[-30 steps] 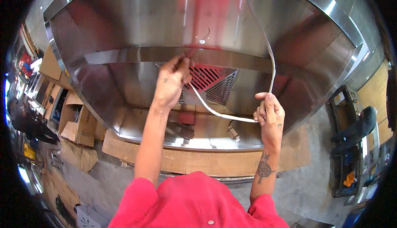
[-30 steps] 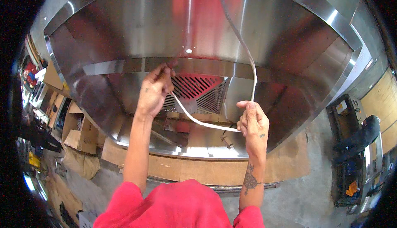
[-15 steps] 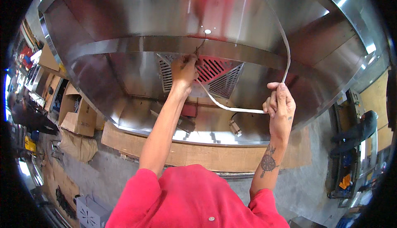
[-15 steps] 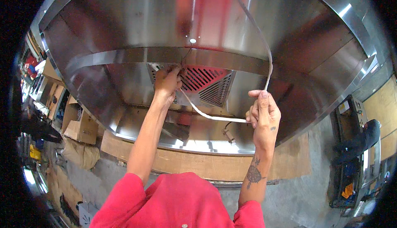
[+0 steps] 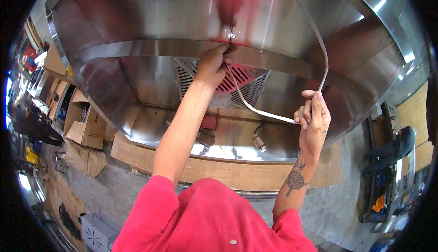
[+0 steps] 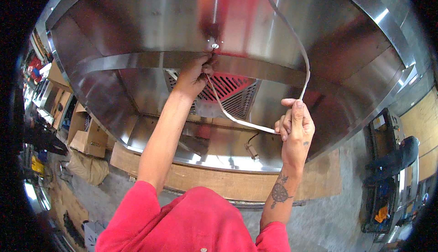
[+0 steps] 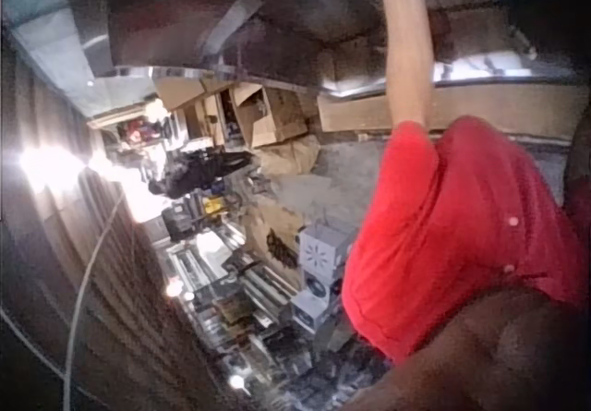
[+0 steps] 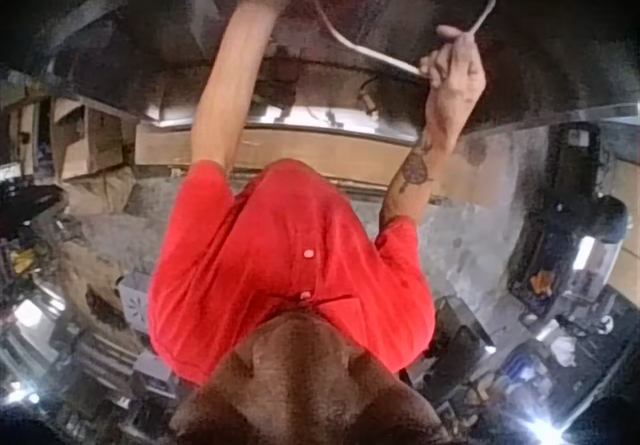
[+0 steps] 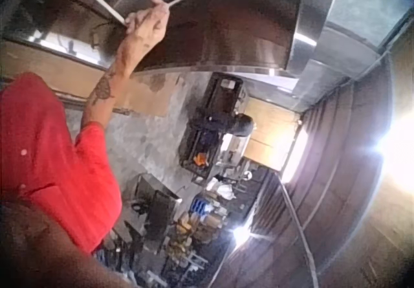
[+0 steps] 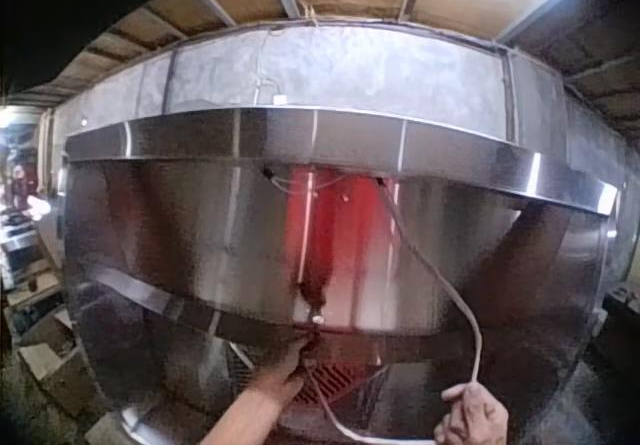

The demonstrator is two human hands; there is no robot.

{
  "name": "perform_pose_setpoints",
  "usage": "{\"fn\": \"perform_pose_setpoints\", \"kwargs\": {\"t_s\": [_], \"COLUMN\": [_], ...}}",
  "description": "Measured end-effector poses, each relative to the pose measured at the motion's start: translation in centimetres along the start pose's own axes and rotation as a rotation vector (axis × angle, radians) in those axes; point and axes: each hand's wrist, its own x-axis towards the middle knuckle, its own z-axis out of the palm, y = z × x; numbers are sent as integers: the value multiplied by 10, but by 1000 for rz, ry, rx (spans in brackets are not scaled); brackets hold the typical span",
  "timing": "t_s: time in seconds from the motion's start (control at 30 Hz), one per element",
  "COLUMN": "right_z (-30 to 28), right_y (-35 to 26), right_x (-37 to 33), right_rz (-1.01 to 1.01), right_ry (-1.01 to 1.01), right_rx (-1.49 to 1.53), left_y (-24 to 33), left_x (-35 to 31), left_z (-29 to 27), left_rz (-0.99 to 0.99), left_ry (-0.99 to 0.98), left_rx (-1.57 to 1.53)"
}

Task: The person unpacks an LED strip and its controller from a box, then installs the strip inside a stainless steel range hood. They route the wire, retrieve fasteners from a bin, and use pliers and a drill to secure the components.

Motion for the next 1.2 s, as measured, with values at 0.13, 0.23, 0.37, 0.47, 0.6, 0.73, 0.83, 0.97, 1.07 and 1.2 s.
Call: {"fn": "perform_pose_setpoints", "kwargs": {"t_s": [0.13, 0.23, 0.37, 0.47, 0.6, 0.73, 0.83, 0.97, 1.07, 1.2], "right_z": [0, -1, 0, 2, 4, 1, 2, 3, 4, 3], "right_y": [1, 2, 2, 2, 0, 1, 2, 2, 2, 1], "right_x": [1, 2, 2, 3, 2, 3, 4, 4, 3, 5], "right_rz": [-9, -11, -8, -18, -18, -32, -37, -31, -21, -26], "right_ry": [10, 13, 9, 5, 19, 20, 16, 16, 27, 29], "right_rx": [-7, -5, -2, 10, 6, 6, 17, 13, 14, 4], "left_y": [-8, -11, -8, -10, -8, -8, -7, 2, 4, 1], "left_x": [8, 7, 9, 16, 19, 15, 18, 24, 16, 18], "left_z": [5, -1, -3, -4, -9, -11, -5, -3, 10, 1], "left_rz": [42, 52, 28, 27, -61, -103, -85, -43, -23, -15], "left_ry": [-13, 35, 38, -46, 20, 42, 69, 6, 50, 6], "left_rx": [57, 60, 72, -28, -75, -93, -142, -156, -155, -134]}}
